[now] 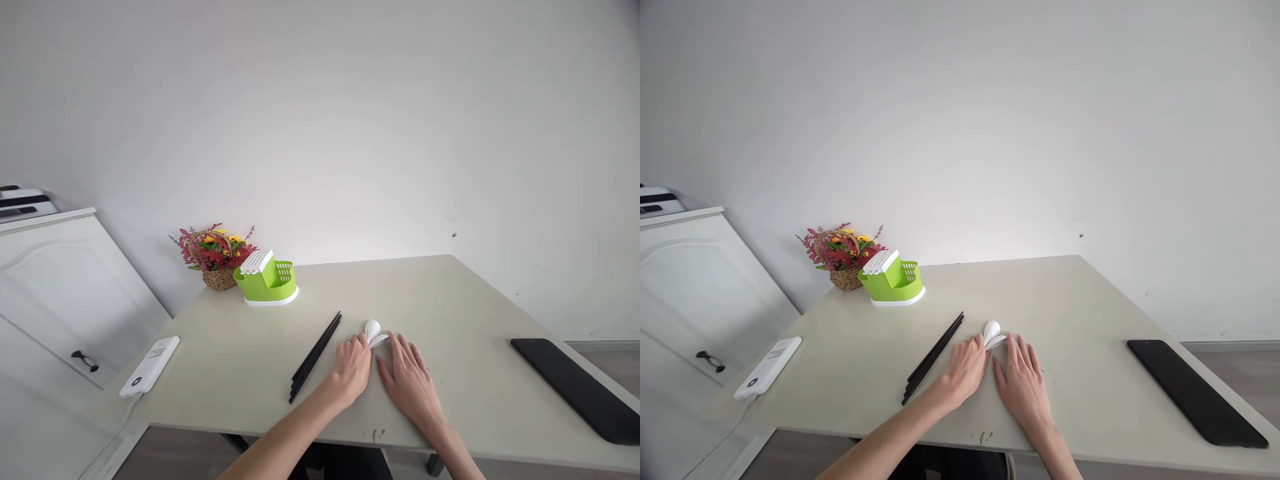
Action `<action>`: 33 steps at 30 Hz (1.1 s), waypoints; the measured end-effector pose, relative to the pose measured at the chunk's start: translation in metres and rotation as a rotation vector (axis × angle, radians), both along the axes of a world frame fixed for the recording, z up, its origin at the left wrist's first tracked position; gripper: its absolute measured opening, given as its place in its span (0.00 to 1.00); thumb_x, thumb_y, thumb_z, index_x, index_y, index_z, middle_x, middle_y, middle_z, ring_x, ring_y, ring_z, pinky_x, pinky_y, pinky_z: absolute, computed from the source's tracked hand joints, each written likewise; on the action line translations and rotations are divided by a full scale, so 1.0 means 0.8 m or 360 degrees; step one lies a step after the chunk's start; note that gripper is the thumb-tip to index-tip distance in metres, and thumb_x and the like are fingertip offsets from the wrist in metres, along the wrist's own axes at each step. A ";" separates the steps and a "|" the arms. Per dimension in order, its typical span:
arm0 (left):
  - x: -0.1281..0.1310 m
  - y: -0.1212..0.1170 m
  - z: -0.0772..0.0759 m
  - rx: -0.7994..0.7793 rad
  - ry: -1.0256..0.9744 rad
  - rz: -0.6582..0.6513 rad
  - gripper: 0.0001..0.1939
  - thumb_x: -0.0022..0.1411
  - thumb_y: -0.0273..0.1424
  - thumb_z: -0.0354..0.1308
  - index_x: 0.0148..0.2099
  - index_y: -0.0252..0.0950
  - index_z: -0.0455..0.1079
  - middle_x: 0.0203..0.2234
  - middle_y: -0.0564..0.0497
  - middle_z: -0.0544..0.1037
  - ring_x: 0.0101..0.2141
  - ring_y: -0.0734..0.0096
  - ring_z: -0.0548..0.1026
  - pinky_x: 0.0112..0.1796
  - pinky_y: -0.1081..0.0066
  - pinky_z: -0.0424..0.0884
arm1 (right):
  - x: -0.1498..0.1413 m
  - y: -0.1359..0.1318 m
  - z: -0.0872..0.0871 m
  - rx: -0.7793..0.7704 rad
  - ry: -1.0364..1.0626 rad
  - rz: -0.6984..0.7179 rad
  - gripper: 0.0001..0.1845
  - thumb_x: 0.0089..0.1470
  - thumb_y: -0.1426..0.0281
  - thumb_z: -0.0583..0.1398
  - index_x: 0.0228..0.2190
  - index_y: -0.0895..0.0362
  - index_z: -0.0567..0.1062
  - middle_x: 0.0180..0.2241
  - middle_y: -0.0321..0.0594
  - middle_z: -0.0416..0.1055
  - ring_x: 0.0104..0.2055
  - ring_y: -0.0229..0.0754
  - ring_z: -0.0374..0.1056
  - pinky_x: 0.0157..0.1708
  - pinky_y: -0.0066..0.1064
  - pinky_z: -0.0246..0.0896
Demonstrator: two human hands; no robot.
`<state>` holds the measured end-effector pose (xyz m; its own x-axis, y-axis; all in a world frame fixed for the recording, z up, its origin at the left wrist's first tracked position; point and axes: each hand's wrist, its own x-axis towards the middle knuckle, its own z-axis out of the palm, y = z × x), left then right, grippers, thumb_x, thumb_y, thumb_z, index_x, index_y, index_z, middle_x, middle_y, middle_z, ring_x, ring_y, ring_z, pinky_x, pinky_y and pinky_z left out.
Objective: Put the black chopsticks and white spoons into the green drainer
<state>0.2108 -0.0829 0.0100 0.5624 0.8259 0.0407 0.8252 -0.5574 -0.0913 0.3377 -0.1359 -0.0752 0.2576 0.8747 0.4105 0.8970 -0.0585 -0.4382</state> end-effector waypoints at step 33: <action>-0.188 0.192 0.159 0.0843 -0.0450 0.0468 0.29 0.76 0.46 0.42 0.67 0.31 0.61 0.70 0.34 0.59 0.67 0.42 0.56 0.66 0.49 0.52 | 0.003 -0.003 -0.003 -0.0124 0.0078 -0.0002 0.39 0.69 0.52 0.44 0.70 0.62 0.57 0.71 0.47 0.59 0.75 0.49 0.47 0.74 0.47 0.42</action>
